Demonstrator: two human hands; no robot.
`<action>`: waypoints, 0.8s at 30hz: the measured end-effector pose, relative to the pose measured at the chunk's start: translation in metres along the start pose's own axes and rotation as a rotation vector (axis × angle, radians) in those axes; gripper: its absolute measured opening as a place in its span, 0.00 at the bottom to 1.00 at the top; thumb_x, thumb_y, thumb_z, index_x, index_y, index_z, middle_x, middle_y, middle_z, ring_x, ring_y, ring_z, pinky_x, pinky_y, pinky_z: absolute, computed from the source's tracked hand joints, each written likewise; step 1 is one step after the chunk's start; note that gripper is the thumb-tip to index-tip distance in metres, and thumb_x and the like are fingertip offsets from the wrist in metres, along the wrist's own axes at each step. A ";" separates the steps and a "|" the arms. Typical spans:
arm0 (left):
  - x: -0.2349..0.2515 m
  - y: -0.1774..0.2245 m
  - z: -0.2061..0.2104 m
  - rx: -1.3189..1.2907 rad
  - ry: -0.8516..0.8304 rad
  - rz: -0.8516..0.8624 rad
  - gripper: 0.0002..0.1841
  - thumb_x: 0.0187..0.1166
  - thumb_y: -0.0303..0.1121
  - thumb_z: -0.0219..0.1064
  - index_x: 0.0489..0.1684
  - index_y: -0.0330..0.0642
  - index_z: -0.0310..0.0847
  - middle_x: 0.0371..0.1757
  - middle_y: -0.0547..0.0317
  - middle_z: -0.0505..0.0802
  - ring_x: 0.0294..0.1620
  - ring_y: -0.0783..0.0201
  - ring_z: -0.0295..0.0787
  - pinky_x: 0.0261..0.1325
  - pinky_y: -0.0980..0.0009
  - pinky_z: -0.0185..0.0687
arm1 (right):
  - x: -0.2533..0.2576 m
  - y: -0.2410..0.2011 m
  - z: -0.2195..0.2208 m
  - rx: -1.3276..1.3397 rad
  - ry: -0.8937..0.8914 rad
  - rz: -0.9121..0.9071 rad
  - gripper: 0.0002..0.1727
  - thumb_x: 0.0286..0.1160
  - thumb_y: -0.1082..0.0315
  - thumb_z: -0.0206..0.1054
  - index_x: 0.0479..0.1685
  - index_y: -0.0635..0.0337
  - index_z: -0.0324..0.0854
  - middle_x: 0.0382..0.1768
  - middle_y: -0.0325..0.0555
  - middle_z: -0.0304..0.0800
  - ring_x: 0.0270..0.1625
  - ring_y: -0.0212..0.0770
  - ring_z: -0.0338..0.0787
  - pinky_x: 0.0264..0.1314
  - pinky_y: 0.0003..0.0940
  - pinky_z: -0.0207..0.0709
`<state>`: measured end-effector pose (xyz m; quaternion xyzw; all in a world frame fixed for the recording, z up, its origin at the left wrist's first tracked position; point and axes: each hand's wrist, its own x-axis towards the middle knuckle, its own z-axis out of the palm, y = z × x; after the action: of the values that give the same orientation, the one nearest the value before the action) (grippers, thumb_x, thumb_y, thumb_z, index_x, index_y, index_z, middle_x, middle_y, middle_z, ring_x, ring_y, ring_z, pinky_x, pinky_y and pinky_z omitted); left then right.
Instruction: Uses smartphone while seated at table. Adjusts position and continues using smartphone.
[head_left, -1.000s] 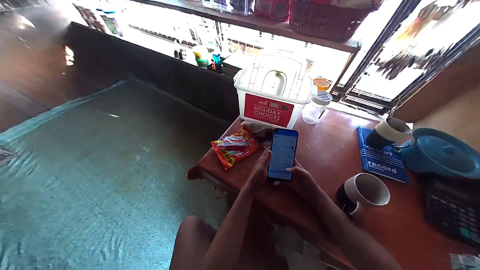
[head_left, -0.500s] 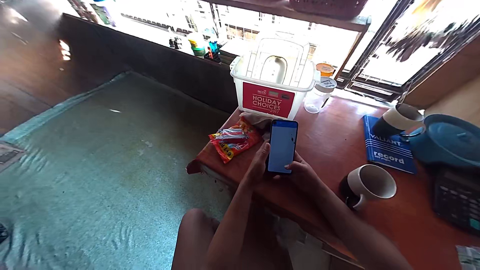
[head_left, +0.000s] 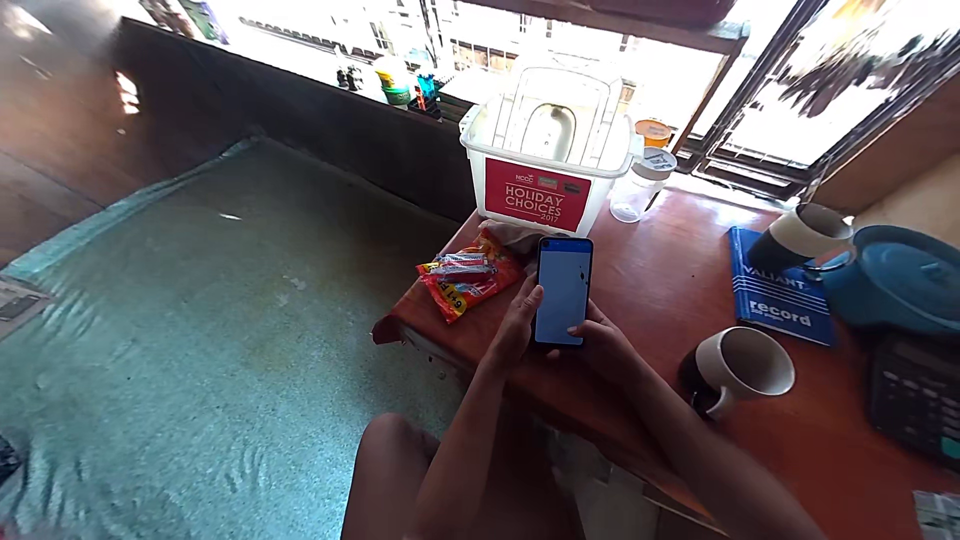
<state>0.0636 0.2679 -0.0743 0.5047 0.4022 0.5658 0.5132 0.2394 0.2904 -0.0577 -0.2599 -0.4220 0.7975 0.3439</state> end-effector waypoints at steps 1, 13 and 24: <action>0.000 0.000 0.000 0.003 0.000 0.002 0.37 0.86 0.63 0.44 0.89 0.50 0.59 0.72 0.59 0.84 0.67 0.69 0.83 0.69 0.65 0.81 | 0.001 0.000 0.000 0.002 0.000 -0.001 0.29 0.74 0.77 0.50 0.77 0.50 0.61 0.55 0.53 0.90 0.50 0.50 0.95 0.47 0.46 0.92; -0.002 -0.002 0.001 -0.005 0.014 -0.021 0.37 0.87 0.61 0.43 0.90 0.47 0.58 0.74 0.56 0.83 0.71 0.67 0.81 0.75 0.63 0.77 | 0.000 0.001 0.003 0.020 0.041 0.021 0.26 0.76 0.74 0.50 0.76 0.54 0.60 0.54 0.54 0.90 0.49 0.51 0.95 0.45 0.47 0.92; -0.001 -0.001 0.000 -0.002 0.014 -0.026 0.36 0.88 0.60 0.43 0.90 0.48 0.58 0.72 0.57 0.85 0.68 0.67 0.84 0.72 0.64 0.79 | -0.001 -0.001 0.006 -0.013 0.058 0.017 0.27 0.76 0.76 0.49 0.77 0.56 0.59 0.54 0.54 0.90 0.49 0.50 0.95 0.47 0.46 0.92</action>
<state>0.0642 0.2669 -0.0754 0.4949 0.4116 0.5629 0.5184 0.2367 0.2869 -0.0536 -0.2886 -0.4149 0.7898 0.3477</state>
